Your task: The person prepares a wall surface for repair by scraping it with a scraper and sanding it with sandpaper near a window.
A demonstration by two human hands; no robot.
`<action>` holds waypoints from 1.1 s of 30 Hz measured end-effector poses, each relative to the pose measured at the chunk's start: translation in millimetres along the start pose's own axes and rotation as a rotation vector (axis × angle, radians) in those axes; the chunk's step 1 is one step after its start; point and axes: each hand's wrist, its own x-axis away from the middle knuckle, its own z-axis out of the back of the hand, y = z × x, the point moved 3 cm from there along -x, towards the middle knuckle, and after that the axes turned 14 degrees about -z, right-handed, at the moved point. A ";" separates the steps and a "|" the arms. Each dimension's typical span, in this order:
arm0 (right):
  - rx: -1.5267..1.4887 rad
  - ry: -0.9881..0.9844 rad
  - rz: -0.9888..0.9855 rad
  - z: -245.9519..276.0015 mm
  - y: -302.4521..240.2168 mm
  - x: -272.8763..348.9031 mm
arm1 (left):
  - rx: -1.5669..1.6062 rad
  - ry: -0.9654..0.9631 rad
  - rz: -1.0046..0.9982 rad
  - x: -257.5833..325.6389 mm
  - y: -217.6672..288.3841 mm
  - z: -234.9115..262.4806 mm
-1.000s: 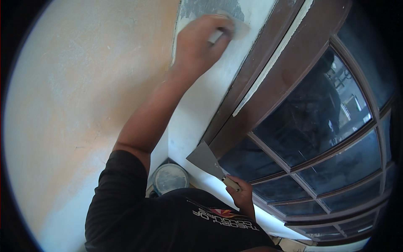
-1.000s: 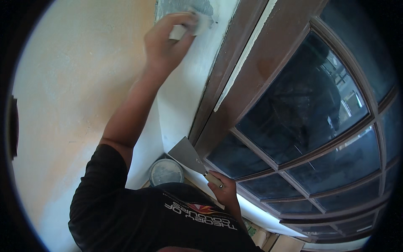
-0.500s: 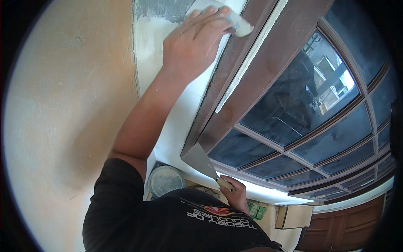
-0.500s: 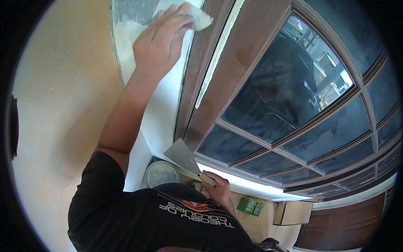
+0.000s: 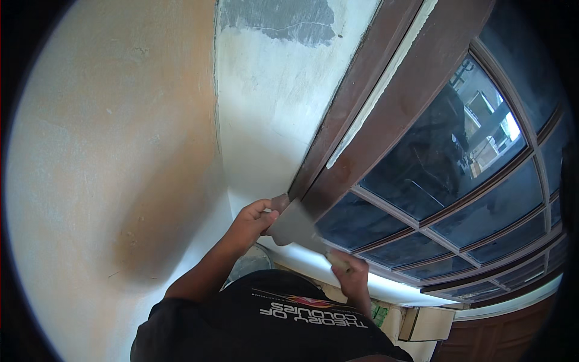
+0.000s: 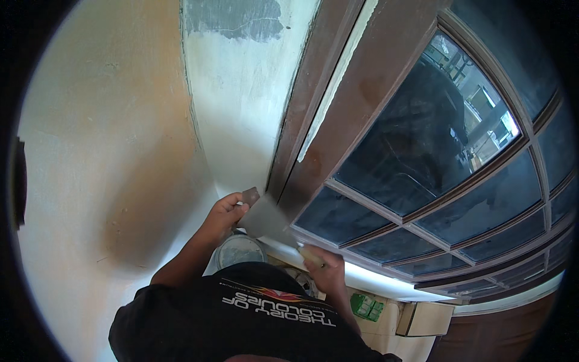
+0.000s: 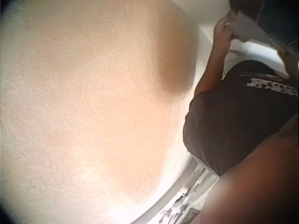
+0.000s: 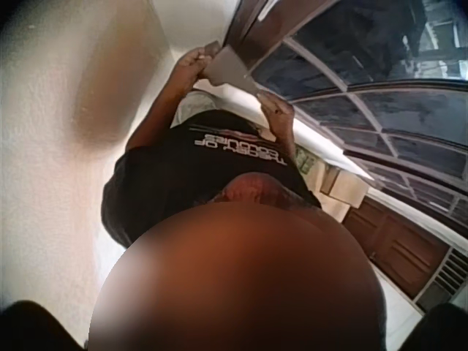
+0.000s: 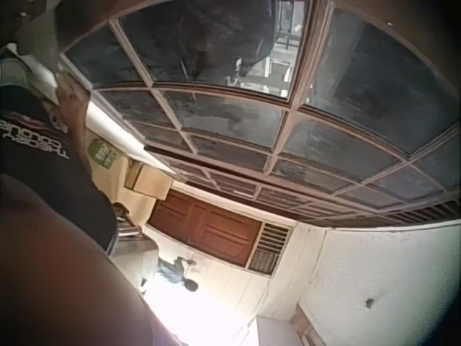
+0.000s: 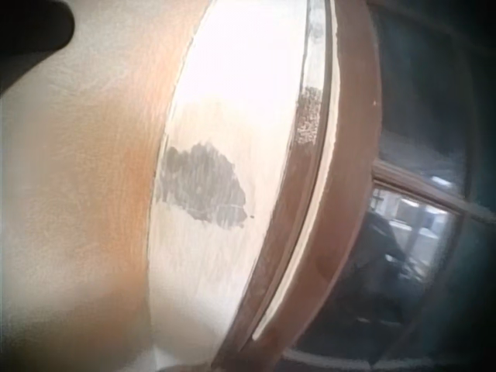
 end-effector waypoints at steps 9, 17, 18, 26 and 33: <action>-0.077 0.039 -0.031 16.1 -7.9 -11.0 | 0.136 0.027 -0.144 5.5 8.3 14.3; -0.179 -0.226 -0.059 24.3 -15.2 -11.2 | 0.089 0.012 -0.178 11.5 12.7 8.1; -0.119 -0.239 -0.014 26.1 -17.2 -9.4 | 0.087 0.015 -0.172 11.4 8.8 9.1; -0.345 -0.016 -0.034 62.7 32.0 -11.7 | -0.262 0.038 -0.293 13.8 13.0 20.3; -0.110 -0.015 -0.035 43.0 20.6 -7.4 | -0.062 0.218 -0.365 4.7 19.1 27.3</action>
